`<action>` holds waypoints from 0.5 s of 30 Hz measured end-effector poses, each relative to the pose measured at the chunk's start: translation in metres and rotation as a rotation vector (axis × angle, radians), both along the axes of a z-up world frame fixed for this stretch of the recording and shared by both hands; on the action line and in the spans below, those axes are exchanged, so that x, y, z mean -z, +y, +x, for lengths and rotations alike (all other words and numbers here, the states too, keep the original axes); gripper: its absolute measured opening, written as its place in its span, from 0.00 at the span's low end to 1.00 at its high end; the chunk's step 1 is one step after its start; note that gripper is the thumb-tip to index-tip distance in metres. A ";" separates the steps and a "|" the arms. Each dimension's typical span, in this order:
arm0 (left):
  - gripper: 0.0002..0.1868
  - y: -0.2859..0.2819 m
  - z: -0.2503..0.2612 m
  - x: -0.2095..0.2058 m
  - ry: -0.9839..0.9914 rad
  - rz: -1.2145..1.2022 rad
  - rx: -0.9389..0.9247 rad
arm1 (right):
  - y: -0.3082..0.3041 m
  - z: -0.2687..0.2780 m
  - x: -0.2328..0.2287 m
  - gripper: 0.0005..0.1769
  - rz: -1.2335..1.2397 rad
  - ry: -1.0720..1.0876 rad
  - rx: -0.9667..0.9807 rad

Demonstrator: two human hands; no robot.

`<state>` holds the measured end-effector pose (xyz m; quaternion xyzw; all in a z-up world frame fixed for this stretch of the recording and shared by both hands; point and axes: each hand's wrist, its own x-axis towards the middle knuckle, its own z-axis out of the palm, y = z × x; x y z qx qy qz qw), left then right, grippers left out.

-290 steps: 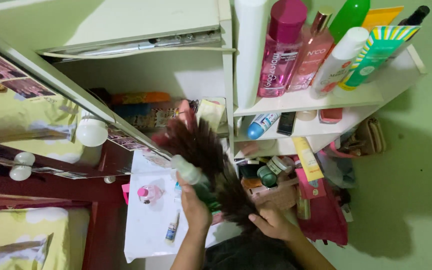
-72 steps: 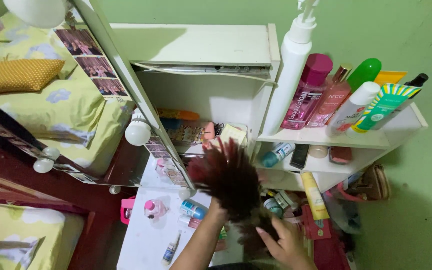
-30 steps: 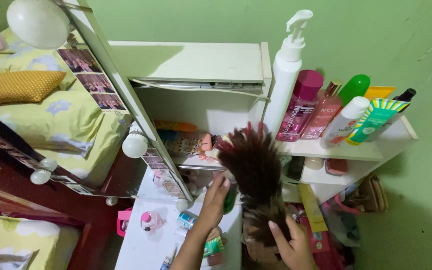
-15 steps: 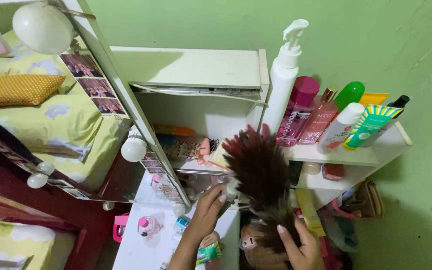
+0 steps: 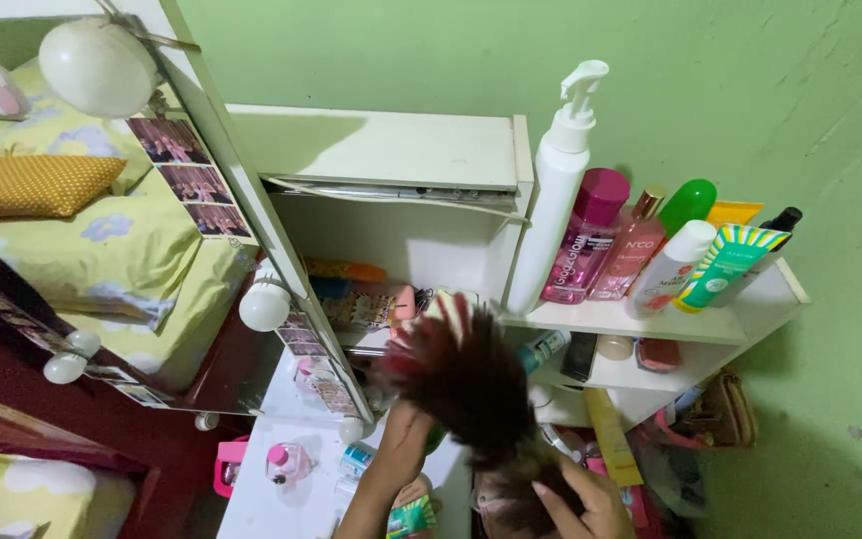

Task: The person cleans a vanity by using a duster to wipe the shelves and bottles, moving various containers of lotion and perfume to reach the surfaces. They then rearrange the items on the shelves by hand, picking up and placing each bottle and tube one at a time.

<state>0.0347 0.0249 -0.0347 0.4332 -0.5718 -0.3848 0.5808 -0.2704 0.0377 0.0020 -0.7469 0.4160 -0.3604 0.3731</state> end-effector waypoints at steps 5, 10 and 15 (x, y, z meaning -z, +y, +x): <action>0.19 -0.015 0.016 0.127 -0.497 -0.172 -0.188 | -0.012 -0.015 0.065 0.32 -0.225 0.239 -0.068; 0.29 -0.020 0.018 0.176 -0.738 -0.232 -0.242 | -0.014 -0.015 0.089 0.33 -0.249 0.129 -0.038; 0.25 -0.022 0.008 0.179 -0.343 0.013 -0.192 | -0.023 -0.020 0.093 0.37 -0.176 0.188 -0.184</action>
